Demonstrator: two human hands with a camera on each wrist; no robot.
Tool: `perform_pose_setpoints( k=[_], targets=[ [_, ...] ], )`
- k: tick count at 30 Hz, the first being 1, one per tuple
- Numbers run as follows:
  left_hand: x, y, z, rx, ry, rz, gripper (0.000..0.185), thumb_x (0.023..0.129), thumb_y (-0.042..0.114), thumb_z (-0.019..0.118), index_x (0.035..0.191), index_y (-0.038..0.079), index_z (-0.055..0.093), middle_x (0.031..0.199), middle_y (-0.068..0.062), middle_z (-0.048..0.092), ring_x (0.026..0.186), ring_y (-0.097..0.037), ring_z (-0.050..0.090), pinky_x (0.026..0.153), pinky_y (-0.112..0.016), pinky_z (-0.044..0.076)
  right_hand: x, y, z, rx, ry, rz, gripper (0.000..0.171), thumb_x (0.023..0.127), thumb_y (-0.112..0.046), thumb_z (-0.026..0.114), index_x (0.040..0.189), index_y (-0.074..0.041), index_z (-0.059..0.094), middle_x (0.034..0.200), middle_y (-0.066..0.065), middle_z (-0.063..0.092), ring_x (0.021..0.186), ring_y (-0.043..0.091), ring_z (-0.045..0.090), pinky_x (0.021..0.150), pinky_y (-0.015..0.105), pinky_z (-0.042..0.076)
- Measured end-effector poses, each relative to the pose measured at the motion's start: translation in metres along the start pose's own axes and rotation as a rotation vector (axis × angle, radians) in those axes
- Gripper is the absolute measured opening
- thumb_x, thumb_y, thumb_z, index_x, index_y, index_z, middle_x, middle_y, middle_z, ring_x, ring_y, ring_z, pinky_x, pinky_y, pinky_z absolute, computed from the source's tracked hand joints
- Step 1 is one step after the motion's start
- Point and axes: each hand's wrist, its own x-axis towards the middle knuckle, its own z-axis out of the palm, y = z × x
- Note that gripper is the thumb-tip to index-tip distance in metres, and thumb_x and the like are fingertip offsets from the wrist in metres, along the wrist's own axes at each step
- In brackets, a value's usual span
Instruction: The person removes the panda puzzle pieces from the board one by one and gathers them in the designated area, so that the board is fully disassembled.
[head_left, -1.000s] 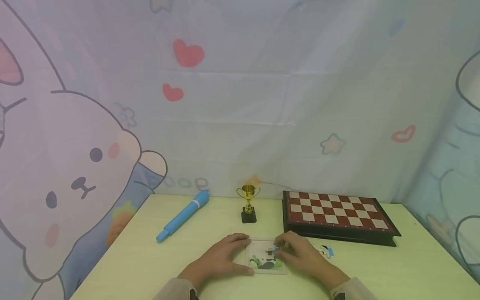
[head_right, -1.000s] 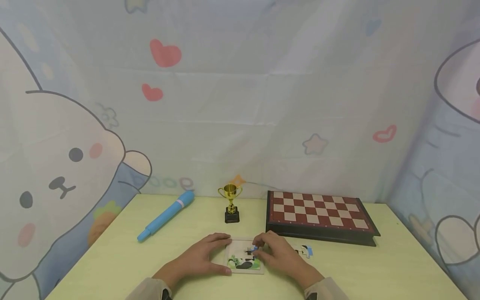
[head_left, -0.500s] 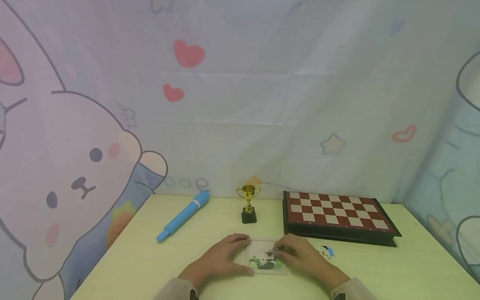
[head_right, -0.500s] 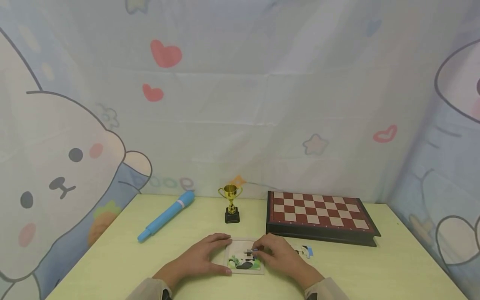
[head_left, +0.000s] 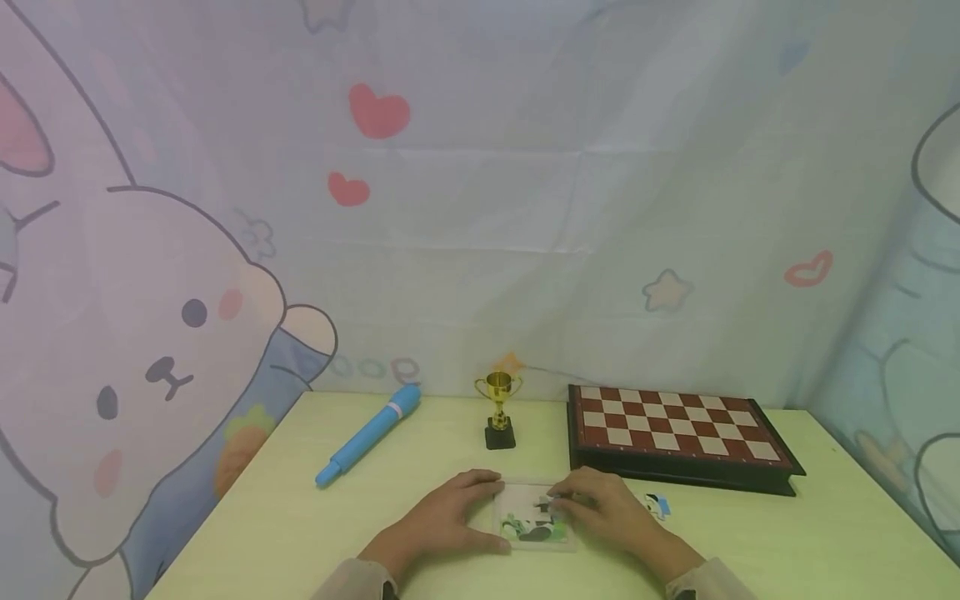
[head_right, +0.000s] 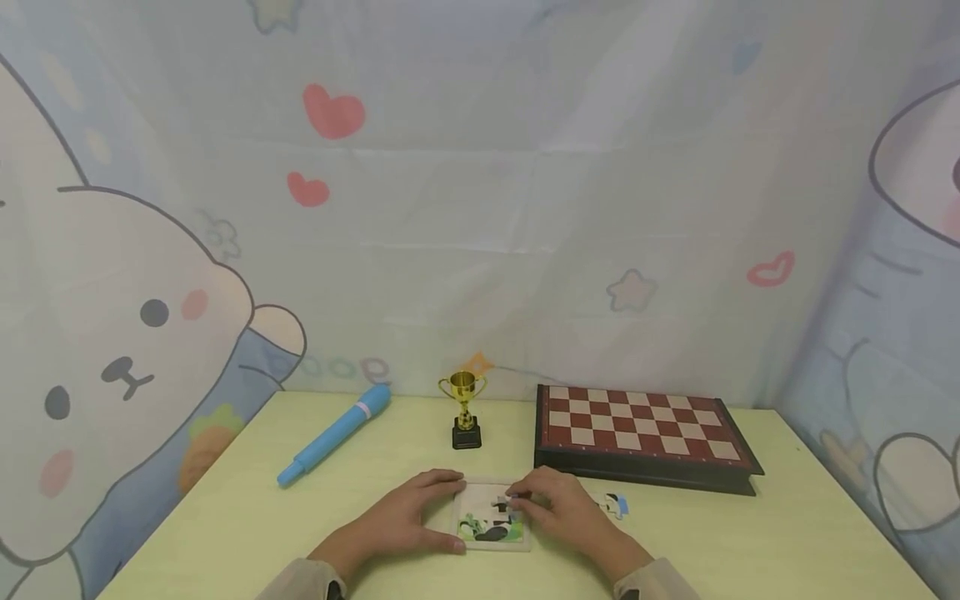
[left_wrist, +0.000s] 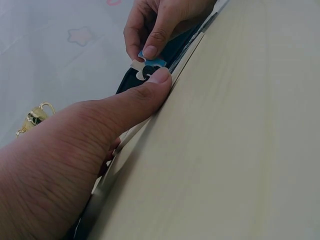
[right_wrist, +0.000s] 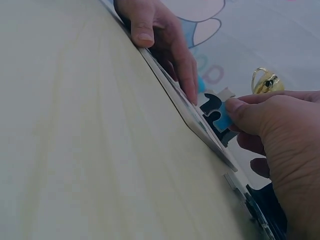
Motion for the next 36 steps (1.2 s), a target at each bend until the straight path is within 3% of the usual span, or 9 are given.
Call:
perform_pose_setpoints(
  k=[4,10,13,21,24,29,36],
  targets=[
    [0.000,0.001,0.003,-0.006,-0.002,-0.002,0.094,0.075,0.084,0.062,0.150,0.028,0.049,0.155,0.015,0.039,0.143,-0.019,0.038,0.114,-0.050,0.037,-0.007,0.001,-0.004,-0.011,0.048,-0.029,0.020,0.088,-0.009,0.077,0.105,-0.020,0.075,0.098,-0.013,0.070,0.087,0.006,0.067,0.074,0.026,0.058],
    [-0.001,0.003,0.005,0.000,0.003,-0.004,0.095,0.074,0.084,0.062,0.149,0.028,0.050,0.154,0.014,0.040,0.142,-0.019,0.039,0.113,-0.049,0.038,-0.027,0.002,-0.026,0.025,0.063,0.029,0.020,0.090,-0.009,0.075,0.107,-0.020,0.074,0.101,-0.011,0.071,0.086,0.006,0.068,0.072,0.025,0.059],
    [-0.002,0.003,0.004,0.000,0.010,-0.002,0.094,0.074,0.084,0.062,0.149,0.027,0.050,0.154,0.015,0.040,0.142,-0.019,0.039,0.114,-0.049,0.038,-0.039,0.005,-0.040,0.016,0.070,0.101,0.018,0.092,-0.011,0.074,0.107,-0.022,0.074,0.100,-0.013,0.070,0.081,0.005,0.065,0.067,0.024,0.057],
    [-0.001,0.003,0.001,0.007,0.016,0.005,0.094,0.075,0.082,0.063,0.150,0.026,0.050,0.154,0.014,0.040,0.142,-0.019,0.039,0.114,-0.049,0.037,-0.073,0.009,-0.078,-0.060,0.101,0.417,0.008,0.094,-0.021,0.073,0.100,-0.027,0.073,0.091,-0.021,0.068,0.074,0.004,0.060,0.063,0.025,0.052],
    [-0.001,0.003,0.000,0.007,0.016,0.007,0.094,0.076,0.082,0.063,0.150,0.025,0.050,0.154,0.013,0.041,0.142,-0.019,0.039,0.114,-0.049,0.037,-0.085,0.012,-0.091,-0.042,0.077,0.508,0.004,0.095,-0.026,0.072,0.098,-0.025,0.073,0.090,-0.017,0.070,0.076,0.006,0.063,0.066,0.024,0.054],
    [-0.001,0.004,-0.001,0.003,0.014,0.006,0.094,0.076,0.082,0.064,0.150,0.025,0.050,0.154,0.013,0.041,0.143,-0.020,0.039,0.114,-0.049,0.037,-0.098,0.015,-0.108,0.045,-0.031,0.632,0.013,0.096,-0.034,0.069,0.098,-0.022,0.074,0.093,-0.009,0.070,0.081,0.008,0.063,0.072,0.023,0.055],
    [-0.001,0.003,-0.001,-0.001,0.011,0.004,0.095,0.075,0.083,0.063,0.149,0.025,0.051,0.154,0.015,0.040,0.143,-0.020,0.039,0.114,-0.049,0.037,-0.100,0.017,-0.113,0.050,-0.133,0.584,0.013,0.097,-0.034,0.068,0.099,-0.023,0.074,0.096,-0.011,0.070,0.084,0.005,0.062,0.076,0.023,0.054]
  ],
)
